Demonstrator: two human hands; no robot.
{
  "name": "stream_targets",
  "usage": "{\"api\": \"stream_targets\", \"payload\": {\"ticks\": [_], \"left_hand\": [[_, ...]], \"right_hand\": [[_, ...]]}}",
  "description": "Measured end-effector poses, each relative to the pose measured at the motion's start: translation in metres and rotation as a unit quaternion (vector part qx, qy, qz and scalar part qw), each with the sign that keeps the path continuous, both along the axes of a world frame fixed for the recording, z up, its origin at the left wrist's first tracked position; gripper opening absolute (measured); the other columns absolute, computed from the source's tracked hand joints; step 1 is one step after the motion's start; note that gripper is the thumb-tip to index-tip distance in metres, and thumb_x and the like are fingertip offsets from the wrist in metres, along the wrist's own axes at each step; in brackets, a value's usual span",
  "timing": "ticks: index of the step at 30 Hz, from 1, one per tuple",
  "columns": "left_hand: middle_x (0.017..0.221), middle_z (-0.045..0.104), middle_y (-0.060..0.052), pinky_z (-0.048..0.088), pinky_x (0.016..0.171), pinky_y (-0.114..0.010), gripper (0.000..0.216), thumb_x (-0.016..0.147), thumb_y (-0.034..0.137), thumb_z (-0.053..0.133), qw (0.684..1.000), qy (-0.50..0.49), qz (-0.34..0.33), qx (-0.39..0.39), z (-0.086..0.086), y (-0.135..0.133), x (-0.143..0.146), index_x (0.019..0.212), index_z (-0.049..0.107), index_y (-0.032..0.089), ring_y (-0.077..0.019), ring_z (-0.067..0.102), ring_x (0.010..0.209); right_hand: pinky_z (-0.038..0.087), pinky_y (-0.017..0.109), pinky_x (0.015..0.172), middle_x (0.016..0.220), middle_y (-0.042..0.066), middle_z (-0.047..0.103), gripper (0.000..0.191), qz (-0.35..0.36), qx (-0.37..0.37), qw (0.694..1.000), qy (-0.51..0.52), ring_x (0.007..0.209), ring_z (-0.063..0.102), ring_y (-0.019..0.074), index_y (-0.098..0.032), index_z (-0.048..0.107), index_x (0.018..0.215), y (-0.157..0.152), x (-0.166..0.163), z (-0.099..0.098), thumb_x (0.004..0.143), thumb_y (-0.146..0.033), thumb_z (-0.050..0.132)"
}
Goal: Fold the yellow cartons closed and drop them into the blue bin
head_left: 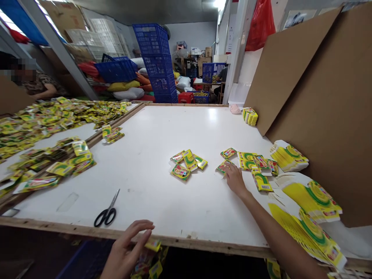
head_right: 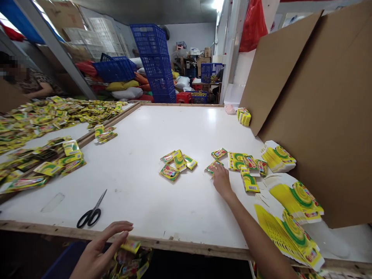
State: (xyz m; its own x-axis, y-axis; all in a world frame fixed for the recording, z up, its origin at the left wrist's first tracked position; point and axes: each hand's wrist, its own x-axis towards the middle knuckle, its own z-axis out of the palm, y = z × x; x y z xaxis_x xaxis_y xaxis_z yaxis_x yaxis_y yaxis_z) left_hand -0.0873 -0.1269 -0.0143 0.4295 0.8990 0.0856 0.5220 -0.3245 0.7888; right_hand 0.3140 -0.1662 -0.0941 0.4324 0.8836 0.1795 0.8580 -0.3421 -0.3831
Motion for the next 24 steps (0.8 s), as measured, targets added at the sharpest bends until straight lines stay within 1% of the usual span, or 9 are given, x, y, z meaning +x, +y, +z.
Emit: {"api": "stream_targets", "payload": {"ticks": [3, 6, 8, 10, 14, 16, 19, 22, 24], "left_hand": [[0.092, 0.073, -0.006, 0.053, 0.082, -0.032, 0.03, 0.074, 0.051, 0.063, 0.999, 0.022, 0.026, 0.033, 0.001, -0.001, -0.01, 0.083, 0.073, 0.024, -0.0273, 0.067, 0.091], [0.091, 0.072, -0.006, 0.053, 0.083, -0.032, 0.028, 0.079, 0.047, 0.06, 1.0, 0.004, -0.017, 0.016, -0.008, -0.01, 0.014, 0.086, 0.071, 0.023, -0.0256, 0.066, 0.09], [0.092, 0.071, -0.007, 0.052, 0.082, -0.03, 0.026, 0.083, 0.044, 0.057, 0.998, -0.022, -0.06, -0.013, -0.016, -0.019, 0.04, 0.088, 0.07, 0.022, -0.0242, 0.065, 0.09], [0.092, 0.07, -0.007, 0.051, 0.081, -0.03, 0.024, 0.085, 0.04, 0.054, 0.993, -0.04, -0.101, -0.049, -0.024, -0.028, 0.067, 0.088, 0.069, 0.021, -0.0231, 0.065, 0.09], [0.091, 0.069, -0.007, 0.049, 0.082, -0.033, 0.016, 0.084, 0.03, 0.055, 0.979, -0.054, -0.162, -0.111, -0.045, -0.042, 0.114, 0.09, 0.067, 0.021, -0.0224, 0.063, 0.089], [0.096, 0.068, -0.008, 0.048, 0.084, -0.035, 0.02, 0.081, 0.025, 0.058, 0.974, -0.069, -0.17, -0.135, -0.057, -0.049, 0.133, 0.1, 0.065, 0.021, -0.0222, 0.062, 0.09], [0.109, 0.064, -0.01, 0.049, 0.085, -0.035, 0.036, 0.079, 0.023, 0.062, 0.967, -0.124, -0.141, -0.175, -0.067, -0.058, 0.157, 0.114, 0.055, 0.021, -0.0216, 0.062, 0.092], [0.104, 0.065, -0.008, 0.052, 0.077, -0.032, 0.034, 0.082, 0.025, 0.06, 0.951, -0.191, -0.123, -0.212, -0.069, -0.062, 0.174, 0.113, 0.048, 0.021, -0.0191, 0.065, 0.085], [0.098, 0.066, -0.006, 0.052, 0.073, -0.03, 0.031, 0.085, 0.026, 0.056, 0.942, -0.216, -0.129, -0.224, -0.068, -0.06, 0.179, 0.114, 0.045, 0.022, -0.0178, 0.066, 0.08]], "right_hand": [[0.023, 0.04, 0.104, 0.139, 0.009, 0.049, 0.044, 0.04, -0.035, 0.999, 0.007, 0.134, 0.032, 0.0224, -0.02, 0.054, 0.126, 0.025, 0.015, 0.007, 0.087, -0.003, 0.04], [0.028, 0.04, 0.098, 0.126, 0.011, 0.059, 0.032, 0.053, -0.083, 0.995, 0.011, 0.125, 0.041, 0.0272, -0.02, 0.06, 0.115, 0.033, 0.017, 0.012, 0.083, -0.016, 0.058], [0.032, 0.038, 0.091, 0.116, 0.015, 0.063, 0.026, 0.037, -0.106, 0.994, 0.011, 0.115, 0.049, 0.0299, -0.017, 0.064, 0.102, 0.027, 0.013, 0.013, 0.077, -0.023, 0.069], [0.036, 0.035, 0.081, 0.102, 0.017, 0.066, 0.023, 0.015, -0.122, 0.992, 0.019, 0.1, 0.057, 0.0294, -0.014, 0.066, 0.092, 0.013, 0.005, 0.011, 0.075, -0.029, 0.071], [0.036, 0.027, 0.06, 0.073, 0.008, 0.068, 0.016, -0.018, -0.131, 0.989, 0.07, 0.068, 0.062, 0.0207, -0.017, 0.062, 0.071, -0.023, -0.017, 0.001, 0.082, -0.029, 0.06], [0.035, 0.025, 0.056, 0.066, 0.004, 0.067, 0.021, -0.025, -0.115, 0.988, 0.102, 0.063, 0.061, 0.0178, -0.018, 0.059, 0.064, -0.039, -0.03, -0.003, 0.083, -0.027, 0.057], [0.038, 0.023, 0.056, 0.065, 0.002, 0.065, 0.029, -0.039, -0.073, 0.986, 0.141, 0.062, 0.06, 0.0152, -0.02, 0.055, 0.066, -0.054, -0.05, -0.005, 0.089, -0.035, 0.048], [0.041, 0.023, 0.055, 0.064, 0.0, 0.061, 0.036, -0.082, 0.05, 0.969, 0.227, 0.059, 0.057, 0.0148, -0.021, 0.051, 0.067, -0.066, -0.071, -0.005, 0.091, -0.046, 0.042], [0.042, 0.024, 0.054, 0.062, 0.0, 0.058, 0.036, -0.108, 0.152, 0.931, 0.312, 0.056, 0.054, 0.0149, -0.021, 0.049, 0.069, -0.073, -0.083, -0.007, 0.088, -0.051, 0.047]]}}
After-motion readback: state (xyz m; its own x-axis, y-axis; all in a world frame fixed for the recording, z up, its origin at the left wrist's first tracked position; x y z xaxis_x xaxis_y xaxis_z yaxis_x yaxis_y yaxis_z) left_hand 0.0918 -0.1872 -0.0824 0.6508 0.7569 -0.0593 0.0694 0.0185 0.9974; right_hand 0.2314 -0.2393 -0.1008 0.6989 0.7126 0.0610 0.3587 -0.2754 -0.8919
